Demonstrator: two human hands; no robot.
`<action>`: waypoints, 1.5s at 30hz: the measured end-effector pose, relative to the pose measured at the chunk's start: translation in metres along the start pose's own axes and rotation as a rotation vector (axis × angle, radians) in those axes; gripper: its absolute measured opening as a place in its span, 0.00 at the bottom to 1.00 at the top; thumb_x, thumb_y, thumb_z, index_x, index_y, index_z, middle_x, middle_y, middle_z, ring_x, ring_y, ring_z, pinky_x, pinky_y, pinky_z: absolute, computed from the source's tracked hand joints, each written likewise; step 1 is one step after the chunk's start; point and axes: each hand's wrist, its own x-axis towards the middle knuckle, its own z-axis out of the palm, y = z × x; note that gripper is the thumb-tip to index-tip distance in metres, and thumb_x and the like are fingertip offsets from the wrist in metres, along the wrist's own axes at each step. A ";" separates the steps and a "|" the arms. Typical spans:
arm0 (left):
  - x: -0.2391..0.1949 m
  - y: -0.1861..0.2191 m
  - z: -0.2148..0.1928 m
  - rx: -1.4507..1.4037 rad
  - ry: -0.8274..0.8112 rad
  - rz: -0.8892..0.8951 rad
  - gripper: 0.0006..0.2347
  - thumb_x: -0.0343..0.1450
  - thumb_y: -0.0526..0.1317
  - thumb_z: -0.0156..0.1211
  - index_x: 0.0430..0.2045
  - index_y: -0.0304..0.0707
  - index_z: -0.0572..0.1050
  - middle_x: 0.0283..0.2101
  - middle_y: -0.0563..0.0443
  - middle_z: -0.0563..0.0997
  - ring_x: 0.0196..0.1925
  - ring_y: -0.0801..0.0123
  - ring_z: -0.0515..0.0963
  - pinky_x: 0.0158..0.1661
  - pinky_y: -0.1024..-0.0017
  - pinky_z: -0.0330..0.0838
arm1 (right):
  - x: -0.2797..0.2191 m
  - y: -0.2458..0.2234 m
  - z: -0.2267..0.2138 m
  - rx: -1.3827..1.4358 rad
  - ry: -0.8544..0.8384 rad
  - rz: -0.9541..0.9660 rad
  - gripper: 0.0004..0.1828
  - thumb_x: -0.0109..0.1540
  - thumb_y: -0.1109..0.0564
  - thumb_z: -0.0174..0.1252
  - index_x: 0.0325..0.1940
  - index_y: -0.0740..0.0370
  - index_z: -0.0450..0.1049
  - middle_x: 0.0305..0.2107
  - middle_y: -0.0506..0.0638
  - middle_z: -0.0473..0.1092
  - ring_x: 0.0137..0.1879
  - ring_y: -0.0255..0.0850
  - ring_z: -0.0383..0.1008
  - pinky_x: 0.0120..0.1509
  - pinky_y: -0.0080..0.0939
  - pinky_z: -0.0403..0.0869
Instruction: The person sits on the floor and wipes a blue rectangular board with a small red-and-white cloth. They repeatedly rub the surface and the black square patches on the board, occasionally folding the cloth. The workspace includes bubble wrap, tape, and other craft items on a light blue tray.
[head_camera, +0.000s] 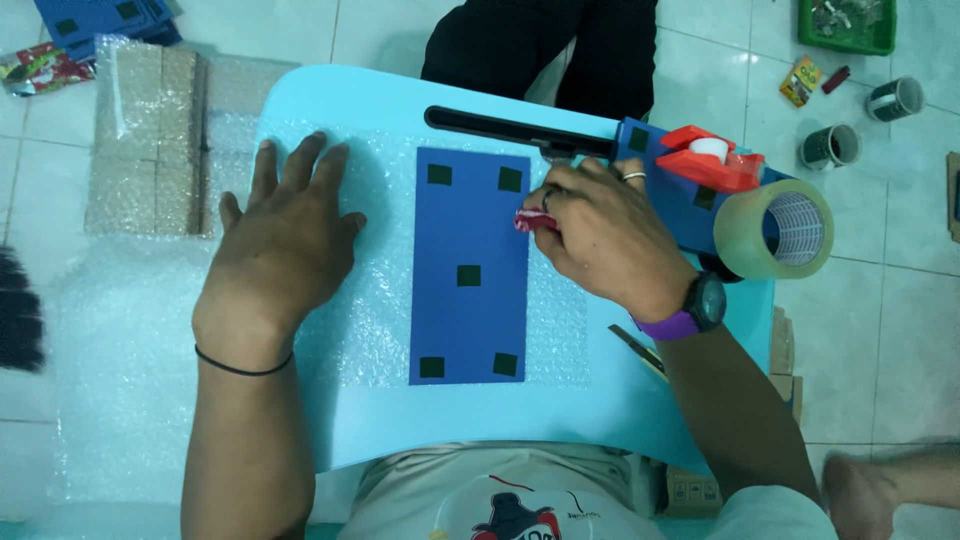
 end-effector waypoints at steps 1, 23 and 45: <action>-0.001 -0.002 0.000 0.000 -0.005 0.000 0.27 0.76 0.43 0.45 0.72 0.46 0.50 0.80 0.54 0.44 0.80 0.44 0.35 0.68 0.29 0.38 | 0.001 0.000 0.003 0.002 -0.004 0.002 0.12 0.64 0.50 0.59 0.48 0.52 0.82 0.43 0.46 0.72 0.49 0.49 0.67 0.54 0.56 0.56; 0.000 -0.009 0.000 -0.011 0.074 0.107 0.31 0.71 0.36 0.55 0.73 0.46 0.53 0.78 0.49 0.50 0.79 0.45 0.39 0.69 0.37 0.41 | -0.039 -0.037 0.017 0.033 0.003 -0.083 0.09 0.65 0.59 0.55 0.43 0.49 0.80 0.43 0.44 0.68 0.49 0.44 0.65 0.56 0.55 0.55; 0.003 -0.006 0.008 0.007 0.173 0.229 0.27 0.75 0.46 0.50 0.70 0.35 0.56 0.77 0.38 0.49 0.77 0.36 0.36 0.65 0.25 0.32 | -0.008 -0.039 0.024 0.107 0.258 -0.026 0.08 0.70 0.60 0.54 0.45 0.57 0.80 0.42 0.48 0.67 0.44 0.48 0.62 0.47 0.50 0.54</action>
